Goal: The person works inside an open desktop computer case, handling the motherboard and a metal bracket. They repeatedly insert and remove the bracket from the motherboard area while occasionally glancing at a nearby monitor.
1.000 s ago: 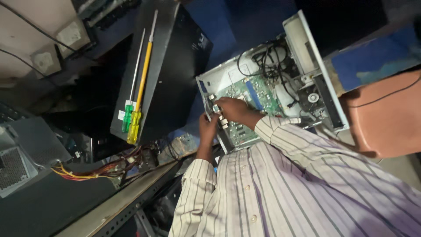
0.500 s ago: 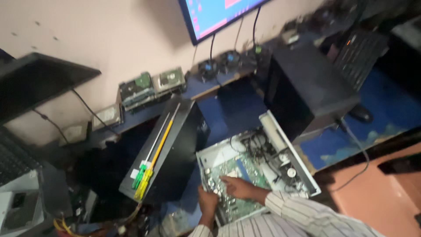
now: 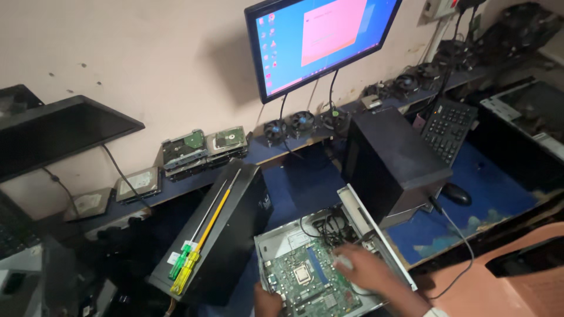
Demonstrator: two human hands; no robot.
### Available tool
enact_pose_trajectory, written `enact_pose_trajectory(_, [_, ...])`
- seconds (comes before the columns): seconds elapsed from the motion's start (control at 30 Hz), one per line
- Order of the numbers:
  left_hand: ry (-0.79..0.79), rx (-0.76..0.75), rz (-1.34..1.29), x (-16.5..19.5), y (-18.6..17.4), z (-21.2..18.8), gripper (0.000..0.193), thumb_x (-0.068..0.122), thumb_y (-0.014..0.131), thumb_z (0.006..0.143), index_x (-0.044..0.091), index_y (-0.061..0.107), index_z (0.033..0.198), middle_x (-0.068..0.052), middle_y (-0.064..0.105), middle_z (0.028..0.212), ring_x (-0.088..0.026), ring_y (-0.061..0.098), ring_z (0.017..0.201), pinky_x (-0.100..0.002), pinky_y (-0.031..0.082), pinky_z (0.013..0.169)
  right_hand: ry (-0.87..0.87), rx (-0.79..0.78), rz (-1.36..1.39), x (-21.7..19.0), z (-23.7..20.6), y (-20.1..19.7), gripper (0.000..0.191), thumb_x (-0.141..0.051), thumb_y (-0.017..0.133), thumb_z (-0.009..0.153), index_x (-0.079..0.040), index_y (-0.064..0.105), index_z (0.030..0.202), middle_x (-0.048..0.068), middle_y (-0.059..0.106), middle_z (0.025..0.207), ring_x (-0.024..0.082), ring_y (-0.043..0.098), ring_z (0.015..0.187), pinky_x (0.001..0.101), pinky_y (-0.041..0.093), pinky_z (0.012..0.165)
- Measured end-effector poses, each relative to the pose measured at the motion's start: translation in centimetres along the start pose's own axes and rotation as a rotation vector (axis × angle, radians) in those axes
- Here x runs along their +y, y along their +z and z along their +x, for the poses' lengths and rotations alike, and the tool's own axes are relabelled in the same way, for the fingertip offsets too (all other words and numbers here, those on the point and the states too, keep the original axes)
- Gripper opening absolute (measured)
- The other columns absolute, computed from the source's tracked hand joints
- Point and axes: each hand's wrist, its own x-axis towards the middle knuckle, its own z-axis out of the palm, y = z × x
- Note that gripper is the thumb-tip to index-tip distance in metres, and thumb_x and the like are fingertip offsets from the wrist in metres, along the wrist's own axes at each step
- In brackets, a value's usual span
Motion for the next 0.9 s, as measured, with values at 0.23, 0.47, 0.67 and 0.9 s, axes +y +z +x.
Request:
enact_pose_trajectory(0.23, [0.084, 0.060, -0.101, 0.0, 0.4, -0.2, 0.053, 0.003, 0.076, 0.070, -0.004, 0.056, 0.119, -0.025, 0.077, 0.099, -0.033, 0.079, 0.088, -0.043, 0.060, 0.083, -0.368, 0.326, -0.208, 0.5, -0.6, -4.3, 0.031, -0.027, 0.078, 0.077, -0.008, 0.076, 0.101, 0.011, 0.071, 0.115, 0.031, 0.060, 0.120, 0.0516, 0.036, 0.109])
enact_pose_trajectory(0.47, [-0.002, 0.089, -0.022, -0.6, 0.3, -0.9, 0.054, 0.009, 0.071, 0.074, 0.001, 0.055, 0.125, -0.025, 0.073, 0.109, -0.037, 0.075, 0.098, -0.044, 0.058, 0.087, -0.372, 0.393, -0.100, 2.0, -1.3, -3.0, 0.021, -0.025, 0.082, 0.074, -0.010, 0.079, 0.089, 0.007, 0.074, 0.114, 0.032, 0.060, 0.121, 0.0467, 0.040, 0.106])
enact_pose_trajectory(0.67, [0.123, 0.169, 0.097, -1.3, -0.2, -1.3, 0.059, 0.010, 0.070, 0.072, 0.000, 0.053, 0.128, -0.027, 0.066, 0.120, -0.043, 0.065, 0.112, -0.045, 0.050, 0.095, -0.330, 0.416, 0.093, 3.6, -0.8, -2.0, 0.018, -0.018, 0.081, 0.076, -0.007, 0.080, 0.089, 0.009, 0.075, 0.115, 0.030, 0.062, 0.122, 0.0433, 0.046, 0.104])
enact_pose_trajectory(0.9, [-0.019, 0.082, -0.006, -2.4, 0.3, -1.5, 0.052, 0.015, 0.066, 0.078, 0.004, 0.057, 0.128, -0.023, 0.072, 0.116, -0.038, 0.074, 0.104, -0.043, 0.055, 0.092, -0.317, 0.429, 0.285, 5.5, -0.8, -1.6, 0.016, -0.013, 0.079, 0.080, -0.003, 0.078, 0.093, 0.012, 0.076, 0.114, 0.028, 0.071, 0.112, 0.0376, 0.053, 0.097])
